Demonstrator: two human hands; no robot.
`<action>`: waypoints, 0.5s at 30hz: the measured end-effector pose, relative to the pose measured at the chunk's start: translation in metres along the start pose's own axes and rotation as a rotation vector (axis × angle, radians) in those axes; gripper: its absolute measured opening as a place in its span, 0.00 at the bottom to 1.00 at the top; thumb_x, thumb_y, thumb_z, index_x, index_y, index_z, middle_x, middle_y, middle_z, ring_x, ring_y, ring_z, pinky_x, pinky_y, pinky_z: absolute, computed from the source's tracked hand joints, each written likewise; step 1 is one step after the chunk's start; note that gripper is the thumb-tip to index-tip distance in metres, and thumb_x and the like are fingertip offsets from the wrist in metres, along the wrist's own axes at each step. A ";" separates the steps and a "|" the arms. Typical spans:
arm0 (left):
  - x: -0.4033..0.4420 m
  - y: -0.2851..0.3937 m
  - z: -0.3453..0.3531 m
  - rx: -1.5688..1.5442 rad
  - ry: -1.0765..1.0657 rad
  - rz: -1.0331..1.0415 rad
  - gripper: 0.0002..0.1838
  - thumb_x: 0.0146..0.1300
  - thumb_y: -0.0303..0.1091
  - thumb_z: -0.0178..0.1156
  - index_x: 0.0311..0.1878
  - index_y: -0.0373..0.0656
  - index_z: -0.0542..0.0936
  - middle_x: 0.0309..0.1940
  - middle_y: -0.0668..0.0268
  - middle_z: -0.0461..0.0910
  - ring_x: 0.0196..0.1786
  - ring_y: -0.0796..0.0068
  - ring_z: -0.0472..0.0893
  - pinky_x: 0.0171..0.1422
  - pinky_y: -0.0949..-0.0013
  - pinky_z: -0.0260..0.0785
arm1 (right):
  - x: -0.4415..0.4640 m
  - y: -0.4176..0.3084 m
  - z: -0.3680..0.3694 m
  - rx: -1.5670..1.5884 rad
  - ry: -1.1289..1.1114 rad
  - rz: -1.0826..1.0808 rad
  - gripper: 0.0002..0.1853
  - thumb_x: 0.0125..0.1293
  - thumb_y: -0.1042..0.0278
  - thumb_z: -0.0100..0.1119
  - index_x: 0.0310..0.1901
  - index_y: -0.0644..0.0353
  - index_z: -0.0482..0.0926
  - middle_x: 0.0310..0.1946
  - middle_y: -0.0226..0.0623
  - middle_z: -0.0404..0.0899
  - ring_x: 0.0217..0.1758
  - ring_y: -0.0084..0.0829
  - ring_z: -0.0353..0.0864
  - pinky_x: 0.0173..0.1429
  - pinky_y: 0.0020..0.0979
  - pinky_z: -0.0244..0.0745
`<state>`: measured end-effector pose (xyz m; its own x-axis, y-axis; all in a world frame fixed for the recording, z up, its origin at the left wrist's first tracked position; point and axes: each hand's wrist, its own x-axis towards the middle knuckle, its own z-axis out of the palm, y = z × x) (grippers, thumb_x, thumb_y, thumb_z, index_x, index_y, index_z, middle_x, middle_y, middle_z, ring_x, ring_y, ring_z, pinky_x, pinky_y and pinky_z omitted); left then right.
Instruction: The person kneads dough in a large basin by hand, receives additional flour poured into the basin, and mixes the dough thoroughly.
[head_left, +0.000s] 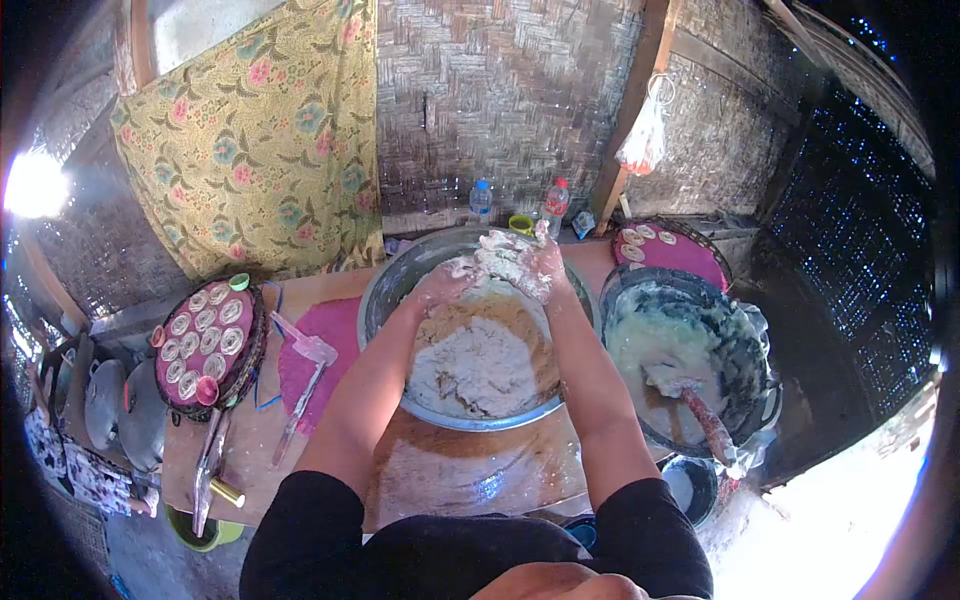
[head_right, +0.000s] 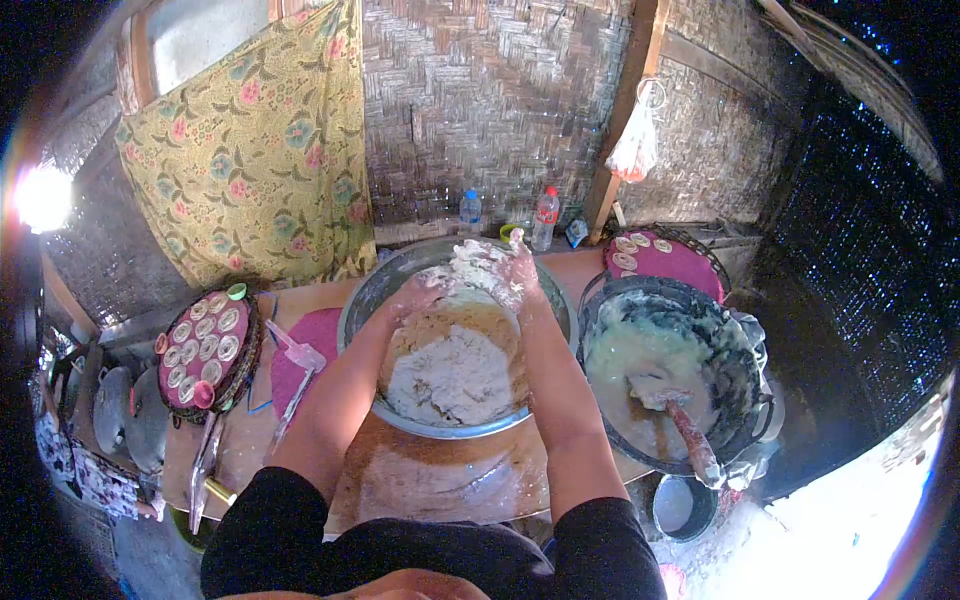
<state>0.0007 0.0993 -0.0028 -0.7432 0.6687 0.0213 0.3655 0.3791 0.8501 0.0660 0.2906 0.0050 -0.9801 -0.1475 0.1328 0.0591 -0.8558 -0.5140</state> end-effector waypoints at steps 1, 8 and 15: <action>-0.005 0.004 0.003 0.054 -0.023 0.031 0.35 0.52 0.60 0.54 0.58 0.45 0.68 0.55 0.57 0.69 0.56 0.62 0.69 0.59 0.63 0.60 | -0.005 0.003 0.009 0.001 0.002 0.003 0.46 0.57 0.30 0.34 0.57 0.75 0.59 0.56 0.58 0.62 0.58 0.51 0.64 0.62 0.46 0.58; 0.028 -0.037 0.007 -0.075 0.036 0.107 0.32 0.47 0.50 0.62 0.48 0.33 0.73 0.45 0.50 0.75 0.48 0.59 0.75 0.54 0.63 0.65 | -0.010 0.010 0.028 0.031 -0.141 0.087 0.49 0.54 0.28 0.37 0.60 0.72 0.55 0.60 0.56 0.58 0.62 0.49 0.59 0.65 0.46 0.53; 0.030 -0.044 0.003 -0.035 0.264 0.045 0.29 0.47 0.50 0.61 0.45 0.33 0.76 0.40 0.47 0.77 0.47 0.55 0.75 0.53 0.61 0.66 | -0.010 0.007 0.027 -0.171 -0.111 0.099 0.45 0.55 0.28 0.35 0.61 0.65 0.57 0.58 0.54 0.61 0.60 0.47 0.63 0.63 0.43 0.57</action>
<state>-0.0360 0.1044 -0.0415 -0.8488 0.4926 0.1920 0.3852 0.3273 0.8628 0.0812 0.2725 0.0225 -0.9439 -0.2878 0.1622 0.1114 -0.7395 -0.6639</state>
